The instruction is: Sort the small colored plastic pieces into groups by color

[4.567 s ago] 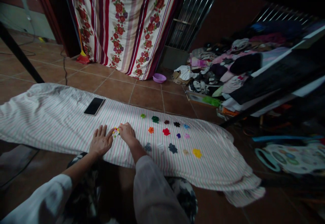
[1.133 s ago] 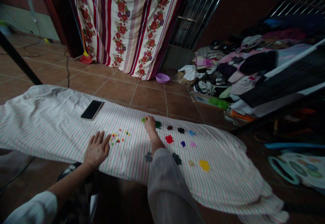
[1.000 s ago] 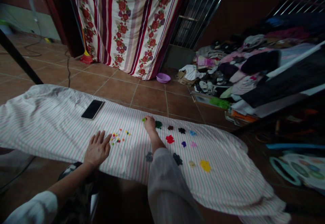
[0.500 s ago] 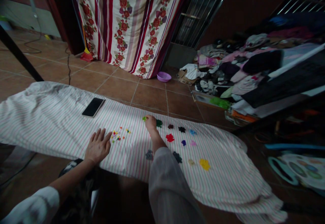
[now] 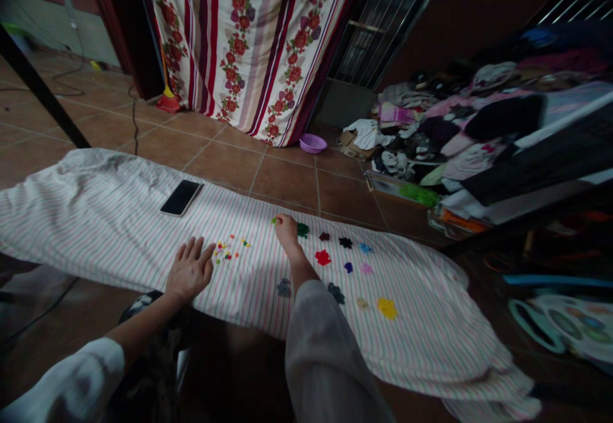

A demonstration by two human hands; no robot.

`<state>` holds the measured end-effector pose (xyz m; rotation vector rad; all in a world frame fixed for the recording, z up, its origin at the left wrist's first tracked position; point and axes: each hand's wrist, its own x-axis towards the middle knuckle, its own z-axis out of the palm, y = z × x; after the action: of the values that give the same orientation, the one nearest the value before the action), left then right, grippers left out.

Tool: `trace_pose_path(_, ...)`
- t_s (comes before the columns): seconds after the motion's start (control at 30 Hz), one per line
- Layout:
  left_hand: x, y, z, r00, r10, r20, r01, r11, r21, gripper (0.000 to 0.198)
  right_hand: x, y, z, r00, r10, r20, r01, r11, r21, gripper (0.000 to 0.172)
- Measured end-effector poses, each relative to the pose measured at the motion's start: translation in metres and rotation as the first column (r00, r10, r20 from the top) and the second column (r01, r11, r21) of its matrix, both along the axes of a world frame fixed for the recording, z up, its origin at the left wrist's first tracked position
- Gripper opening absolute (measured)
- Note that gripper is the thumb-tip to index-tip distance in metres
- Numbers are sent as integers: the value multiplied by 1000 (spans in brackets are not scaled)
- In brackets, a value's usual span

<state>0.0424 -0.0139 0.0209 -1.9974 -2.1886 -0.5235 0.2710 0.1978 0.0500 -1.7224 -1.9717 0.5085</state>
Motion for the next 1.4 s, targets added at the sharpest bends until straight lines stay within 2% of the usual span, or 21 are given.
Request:
trace_pose_path(0.27,0,-1,-1,999,11,-32,-10,1000,3,48,-23,-43,-4,975,179,-132,-184,983,-27,30)
trace_pose_path(0.4,0,-1,-1,1000,4,-20,-4,1000,8,48,-31,-63,-7,970,207,-128,-216,974,-62,28)
trace_pose_path(0.7,-1,-2,0,1000,0,-21,0,1000,17,48,-44,-90,-16,981,193,-17,-194,974,-119,22)
trace_pose_path(0.97,0,-2,0,998,3,-56,-2,1000,24,47,-50,-102,-23,989,141,50,-136,986,-97,20)
trace_pose_path(1.23,2,-3,4,999,16,-38,-16,1000,0,47,-51,-113,-28,994,111,17,-111,993,-38,19)
trace_pose_path(1.4,3,-4,7,999,16,-41,-16,1000,0,47,-48,-112,-32,992,89,-85,-92,995,-24,16)
